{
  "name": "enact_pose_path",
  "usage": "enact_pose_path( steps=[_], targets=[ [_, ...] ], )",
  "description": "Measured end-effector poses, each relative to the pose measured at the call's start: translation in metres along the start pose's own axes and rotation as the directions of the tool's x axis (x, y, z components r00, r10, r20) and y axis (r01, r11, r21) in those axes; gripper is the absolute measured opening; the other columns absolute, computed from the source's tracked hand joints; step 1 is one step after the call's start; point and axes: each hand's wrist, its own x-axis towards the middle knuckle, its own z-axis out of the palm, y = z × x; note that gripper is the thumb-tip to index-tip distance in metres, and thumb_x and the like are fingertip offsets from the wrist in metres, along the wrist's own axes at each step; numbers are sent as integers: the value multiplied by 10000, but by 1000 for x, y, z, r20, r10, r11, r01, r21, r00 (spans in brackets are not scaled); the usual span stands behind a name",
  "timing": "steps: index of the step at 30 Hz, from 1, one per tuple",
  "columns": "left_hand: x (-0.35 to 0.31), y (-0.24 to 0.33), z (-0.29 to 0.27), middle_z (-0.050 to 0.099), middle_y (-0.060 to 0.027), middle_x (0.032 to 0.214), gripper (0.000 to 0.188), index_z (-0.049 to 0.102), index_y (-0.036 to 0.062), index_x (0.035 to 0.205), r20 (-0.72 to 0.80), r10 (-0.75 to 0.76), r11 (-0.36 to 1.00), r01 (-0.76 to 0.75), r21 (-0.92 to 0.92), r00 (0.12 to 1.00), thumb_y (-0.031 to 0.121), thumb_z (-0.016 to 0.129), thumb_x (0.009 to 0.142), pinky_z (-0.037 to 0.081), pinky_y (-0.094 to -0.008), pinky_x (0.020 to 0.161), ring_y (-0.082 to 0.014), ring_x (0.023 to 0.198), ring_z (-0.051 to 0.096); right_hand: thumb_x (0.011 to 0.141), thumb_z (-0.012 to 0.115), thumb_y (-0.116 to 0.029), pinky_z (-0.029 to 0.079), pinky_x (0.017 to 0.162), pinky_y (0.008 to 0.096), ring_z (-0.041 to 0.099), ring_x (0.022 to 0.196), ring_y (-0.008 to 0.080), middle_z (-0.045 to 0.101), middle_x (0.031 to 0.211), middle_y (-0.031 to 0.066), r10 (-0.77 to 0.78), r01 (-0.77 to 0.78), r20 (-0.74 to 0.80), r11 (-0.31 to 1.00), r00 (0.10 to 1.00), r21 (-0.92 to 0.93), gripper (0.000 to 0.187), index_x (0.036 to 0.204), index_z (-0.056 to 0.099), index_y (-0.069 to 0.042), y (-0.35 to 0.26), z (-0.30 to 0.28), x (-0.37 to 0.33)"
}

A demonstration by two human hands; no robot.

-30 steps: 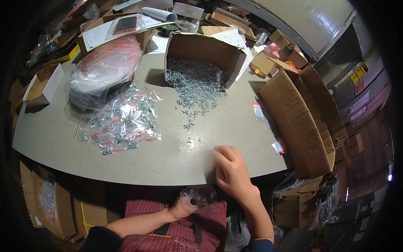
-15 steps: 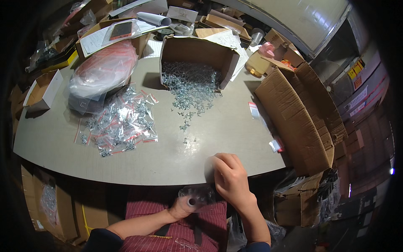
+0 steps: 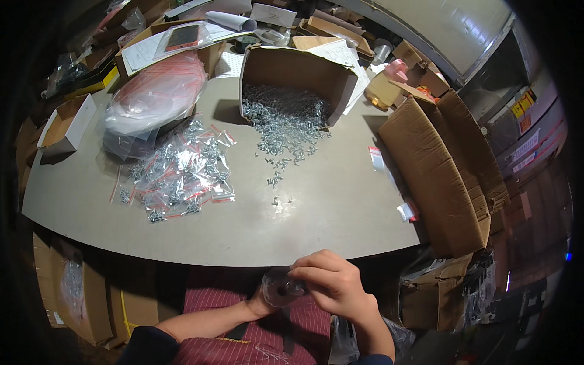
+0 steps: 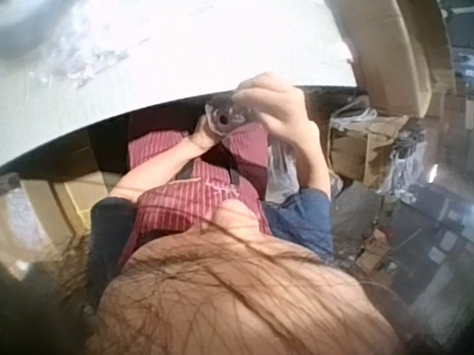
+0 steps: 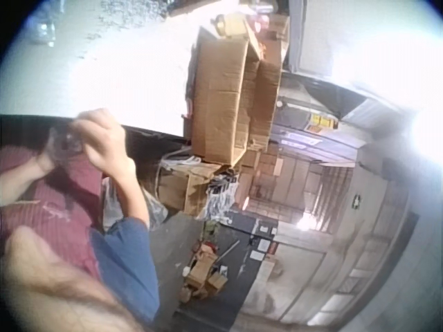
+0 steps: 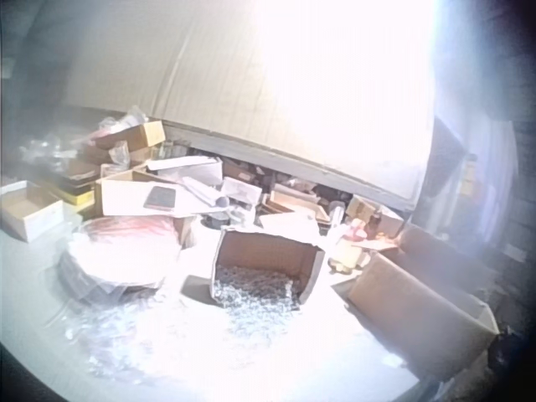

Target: The person picks up small metal screws from a table and places them into a clear plastic bag held in their left hand. After filling the bag, they seal it and place it on the table among other filled bags. The person repeats this process of filling and sealing bags with screws.

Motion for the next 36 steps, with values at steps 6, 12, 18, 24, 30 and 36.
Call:
enact_pose_path(
  steps=[6, 12, 18, 24, 30, 36],
  targets=[
    [4, 10, 0, 750, -85, 1219, 337, 723, 35, 1229, -27, 63, 998, -62, 12, 998, 94, 815, 910, 567, -353, 949, -188, 1087, 687, 848, 618, 129, 569, 930, 373, 731, 1065, 319, 748, 1159, 165, 14, -36, -193, 993, 981, -109, 354, 1149, 754, 3, 37, 5, 39],
    [-5, -14, -2, 751, -124, 1154, 353, 719, 30, 1218, 1, -19, 978, 19, 209, 1000, 105, 791, 880, 561, -383, 941, -246, 1036, 702, 798, 605, 139, 555, 983, 425, 684, 1137, 375, 707, 1247, 167, -111, 63, -178, 965, 978, -255, 479, 1240, 718, -9, 48, 22, 84],
    [13, 39, 0, 747, -136, 1053, 291, 717, 29, 1163, -20, 268, 957, -264, 119, 963, 82, 774, 883, 566, -398, 886, -244, 977, 697, 765, 582, 168, 554, 970, 449, 669, 1122, 386, 699, 1222, 163, -200, 183, -48, 953, 979, -240, 510, 1223, 721, -8, 34, 26, 70],
    [6, 12, -1, 683, -77, 965, 187, 659, 36, 1043, 108, 470, 580, -398, 711, 876, 191, 752, 995, 547, -342, 695, -154, 868, 646, 712, 639, 138, 604, 863, 410, 745, 984, 309, 780, 1055, 131, -65, 70, 59, 995, 996, -76, 336, 991, 781, 14, -9, 4, 5],
    [3, -8, -5, 698, -44, 938, 164, 714, 54, 1061, 88, 104, 909, -130, 396, 991, 191, 775, 994, 546, -334, 700, -140, 824, 645, 638, 642, 138, 593, 796, 382, 728, 934, 318, 752, 1006, 140, -111, 106, -85, 992, 990, -66, 363, 967, 748, 25, -23, -7, -32],
    [3, 2, 1, 678, -22, 804, 271, 747, 57, 970, -49, -43, 992, 48, 118, 998, 319, 812, 985, 529, -331, 676, -77, 770, 597, 676, 652, 140, 589, 774, 383, 722, 922, 314, 746, 1023, 133, -129, 127, -63, 991, 990, -34, 348, 986, 747, 15, -19, 1, -49]
  ],
)
